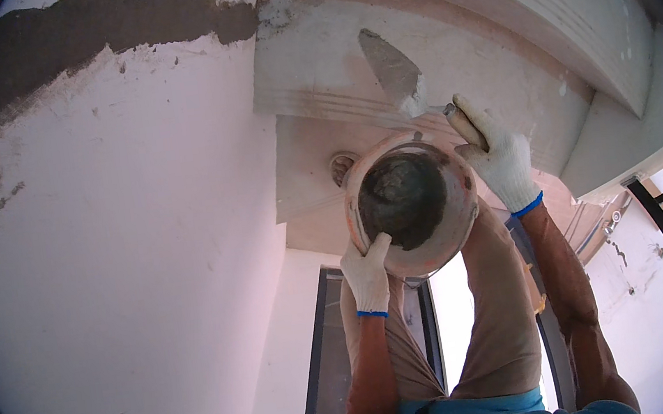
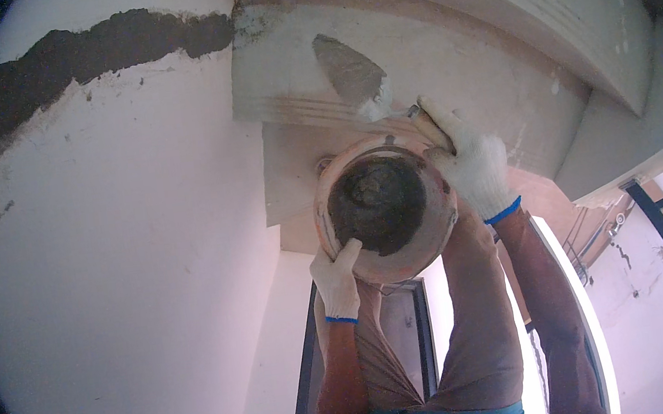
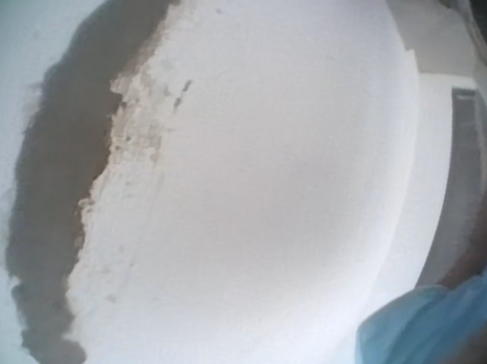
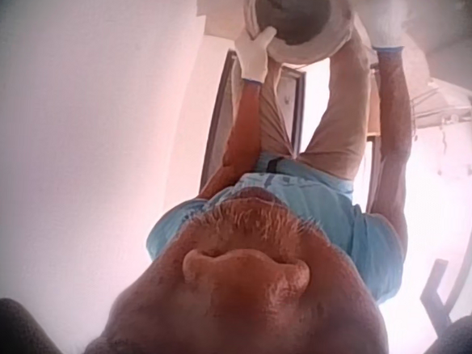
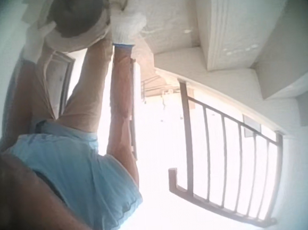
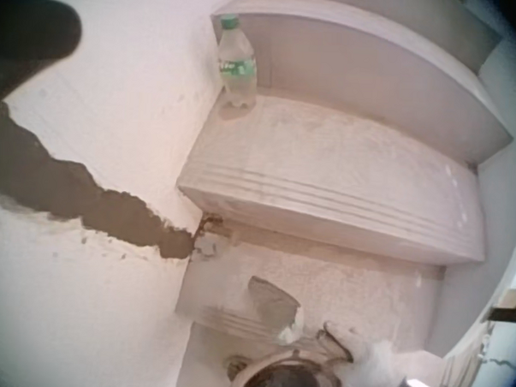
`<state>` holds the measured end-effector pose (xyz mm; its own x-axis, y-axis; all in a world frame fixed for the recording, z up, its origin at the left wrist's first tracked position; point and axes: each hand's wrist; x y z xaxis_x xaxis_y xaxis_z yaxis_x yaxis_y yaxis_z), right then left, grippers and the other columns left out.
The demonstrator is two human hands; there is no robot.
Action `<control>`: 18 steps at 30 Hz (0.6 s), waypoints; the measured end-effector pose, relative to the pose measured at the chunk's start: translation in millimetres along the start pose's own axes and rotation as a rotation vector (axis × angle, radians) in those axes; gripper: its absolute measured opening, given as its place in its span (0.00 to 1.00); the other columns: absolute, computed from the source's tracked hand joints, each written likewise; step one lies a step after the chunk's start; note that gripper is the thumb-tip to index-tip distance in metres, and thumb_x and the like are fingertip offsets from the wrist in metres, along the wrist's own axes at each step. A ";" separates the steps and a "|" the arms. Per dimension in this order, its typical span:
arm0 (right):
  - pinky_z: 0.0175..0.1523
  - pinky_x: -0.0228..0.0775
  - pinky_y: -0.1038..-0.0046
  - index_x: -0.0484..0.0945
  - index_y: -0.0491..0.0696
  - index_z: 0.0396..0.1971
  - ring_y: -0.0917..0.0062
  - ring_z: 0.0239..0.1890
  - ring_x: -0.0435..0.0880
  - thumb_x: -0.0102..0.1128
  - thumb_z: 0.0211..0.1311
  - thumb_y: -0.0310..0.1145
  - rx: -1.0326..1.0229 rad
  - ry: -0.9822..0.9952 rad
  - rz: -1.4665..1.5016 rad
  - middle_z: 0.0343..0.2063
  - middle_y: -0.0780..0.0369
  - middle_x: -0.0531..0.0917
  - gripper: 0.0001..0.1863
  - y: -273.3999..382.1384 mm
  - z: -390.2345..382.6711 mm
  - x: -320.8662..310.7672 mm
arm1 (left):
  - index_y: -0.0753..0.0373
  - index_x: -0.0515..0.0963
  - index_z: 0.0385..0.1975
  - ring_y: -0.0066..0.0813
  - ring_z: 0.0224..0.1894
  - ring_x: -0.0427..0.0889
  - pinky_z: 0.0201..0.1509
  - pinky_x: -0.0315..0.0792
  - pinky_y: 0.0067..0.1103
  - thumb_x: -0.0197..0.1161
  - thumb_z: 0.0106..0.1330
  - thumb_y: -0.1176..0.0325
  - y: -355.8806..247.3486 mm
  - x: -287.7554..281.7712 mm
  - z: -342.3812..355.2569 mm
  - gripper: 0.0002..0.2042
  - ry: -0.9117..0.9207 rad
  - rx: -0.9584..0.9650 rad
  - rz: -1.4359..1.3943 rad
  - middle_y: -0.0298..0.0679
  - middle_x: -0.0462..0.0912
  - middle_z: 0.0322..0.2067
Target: The person applies plaster to a vertical crack in a wall using a trowel. They scoop plaster from a bucket held in the left hand and spread it along the crack with the trowel in the right hand, smoothing the surface as they work.
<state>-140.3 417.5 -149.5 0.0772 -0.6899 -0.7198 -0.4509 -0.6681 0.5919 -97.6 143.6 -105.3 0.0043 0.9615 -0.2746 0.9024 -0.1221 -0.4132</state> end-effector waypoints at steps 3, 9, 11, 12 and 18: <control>0.43 0.81 0.62 0.77 0.64 0.70 0.57 0.37 0.87 0.72 0.53 0.31 -0.033 0.024 -0.112 0.37 0.59 0.86 0.39 7.2 5.6 -10.0 | 0.77 0.82 0.53 0.30 0.45 0.83 0.51 0.77 0.26 0.74 0.61 0.69 0.3 1.0 0.1 0.23 -0.006 0.000 -0.016 0.43 0.87 0.44; 0.44 0.80 0.65 0.78 0.58 0.69 0.61 0.41 0.88 0.72 0.52 0.30 -0.010 0.124 -0.065 0.41 0.56 0.87 0.38 4.0 10.4 -20.4 | 0.77 0.82 0.54 0.29 0.46 0.83 0.53 0.77 0.26 0.74 0.62 0.71 -3.2 6.6 2.5 0.22 0.002 -0.027 -0.026 0.42 0.87 0.46; 0.43 0.81 0.67 0.78 0.53 0.69 0.64 0.40 0.90 0.72 0.52 0.30 -0.071 0.067 0.097 0.42 0.53 0.88 0.38 -12.8 6.2 -8.6 | 0.77 0.82 0.54 0.29 0.46 0.83 0.54 0.77 0.26 0.74 0.62 0.72 -1.7 8.3 6.4 0.22 0.009 -0.028 -0.031 0.42 0.87 0.47; 0.42 0.81 0.67 0.78 0.51 0.68 0.66 0.38 0.90 0.71 0.52 0.30 0.013 0.110 0.186 0.42 0.52 0.88 0.38 -12.1 7.7 -10.3 | 0.77 0.82 0.54 0.29 0.46 0.83 0.54 0.76 0.26 0.74 0.63 0.72 0.7 7.8 7.4 0.21 0.004 -0.019 -0.044 0.42 0.87 0.47; 0.36 0.81 0.69 0.76 0.43 0.68 0.73 0.28 0.87 0.69 0.53 0.28 0.362 0.267 0.295 0.35 0.52 0.88 0.37 12.0 23.2 -46.6 | 0.77 0.82 0.53 0.28 0.46 0.84 0.52 0.77 0.24 0.72 0.64 0.73 3.4 12.3 7.4 0.20 0.000 -0.001 -0.071 0.42 0.87 0.46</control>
<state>-170.0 448.1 -117.3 0.1031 -0.9123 -0.3962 -0.7617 -0.3286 0.5584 -97.7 153.2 -116.5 -0.0600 0.9678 -0.2446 0.9008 -0.0530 -0.4310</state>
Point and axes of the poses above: each hand's wrist, its own z-axis towards the middle knuckle, its own x-axis out of the palm, y = z × x
